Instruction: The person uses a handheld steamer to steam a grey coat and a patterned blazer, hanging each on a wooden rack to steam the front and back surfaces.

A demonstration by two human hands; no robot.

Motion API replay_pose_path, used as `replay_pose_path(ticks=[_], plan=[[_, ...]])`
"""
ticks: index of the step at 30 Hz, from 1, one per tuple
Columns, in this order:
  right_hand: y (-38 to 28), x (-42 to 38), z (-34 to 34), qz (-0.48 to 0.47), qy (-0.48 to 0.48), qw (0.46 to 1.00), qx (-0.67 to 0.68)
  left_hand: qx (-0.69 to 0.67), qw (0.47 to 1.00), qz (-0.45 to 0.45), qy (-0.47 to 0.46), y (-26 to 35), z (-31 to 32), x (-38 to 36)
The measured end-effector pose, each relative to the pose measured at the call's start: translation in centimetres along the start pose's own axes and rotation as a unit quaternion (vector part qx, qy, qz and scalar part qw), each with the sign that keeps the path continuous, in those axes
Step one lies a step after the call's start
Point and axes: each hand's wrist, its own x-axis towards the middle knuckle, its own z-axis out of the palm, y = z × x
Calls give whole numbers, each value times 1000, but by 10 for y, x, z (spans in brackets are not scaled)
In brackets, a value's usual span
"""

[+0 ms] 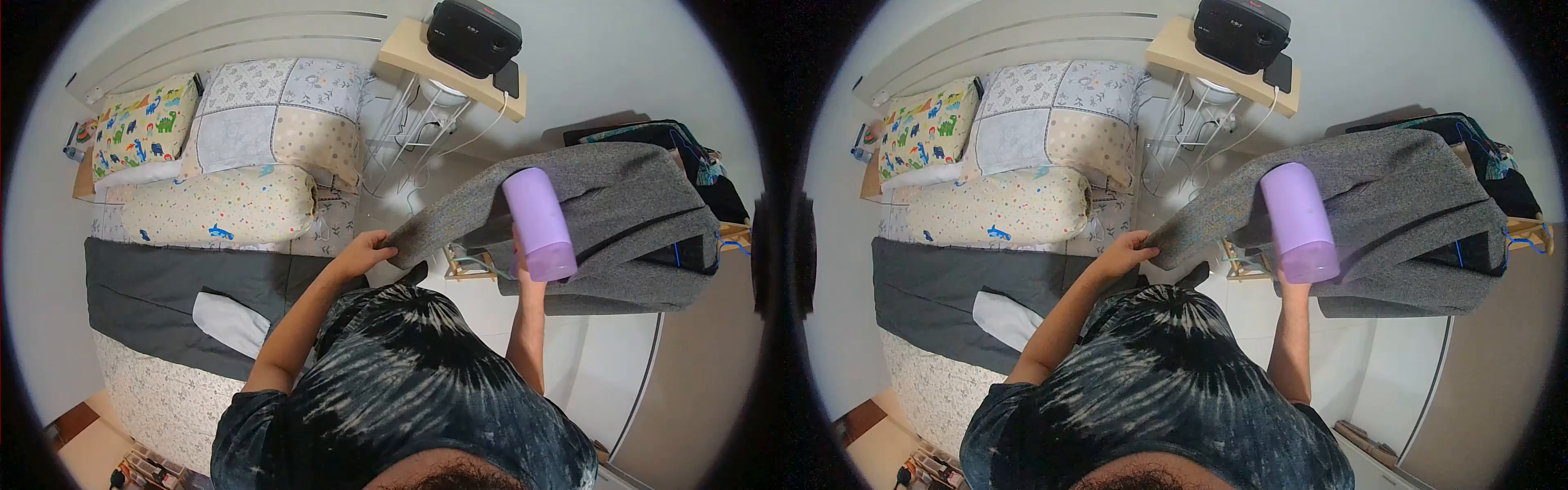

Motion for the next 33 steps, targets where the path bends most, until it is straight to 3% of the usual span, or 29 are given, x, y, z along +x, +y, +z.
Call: replay_pose_path(ticks=[2,3,5,7,9,10,18,20,23,33], plan=[[31,-1,17,-137,65,982,-111,-8,1000,4,0,-3,1,0],[29,1,20,-139,67,982,-113,-9,1000,7,-1,0,0,5],[26,-5,35,-315,93,923,-200,5,1000,11,9,3,1,6],[16,-15,43,-326,74,911,-243,-4,1000,12,8,0,2,4],[2,-26,47,-298,-39,928,-222,-13,1000,13,7,-5,2,5],[-2,-27,55,-351,-9,921,-170,-14,1000,16,10,-7,1,6],[-9,-39,85,-289,-139,945,-60,32,999,10,14,-1,-1,5],[-9,-43,91,-202,-172,963,33,24,999,20,12,-5,-1,5],[-27,-46,86,-150,-211,964,54,2,999,45,-8,-16,-4,9],[-13,-46,91,-153,-248,957,12,-22,999,36,-16,-12,-3,6]])
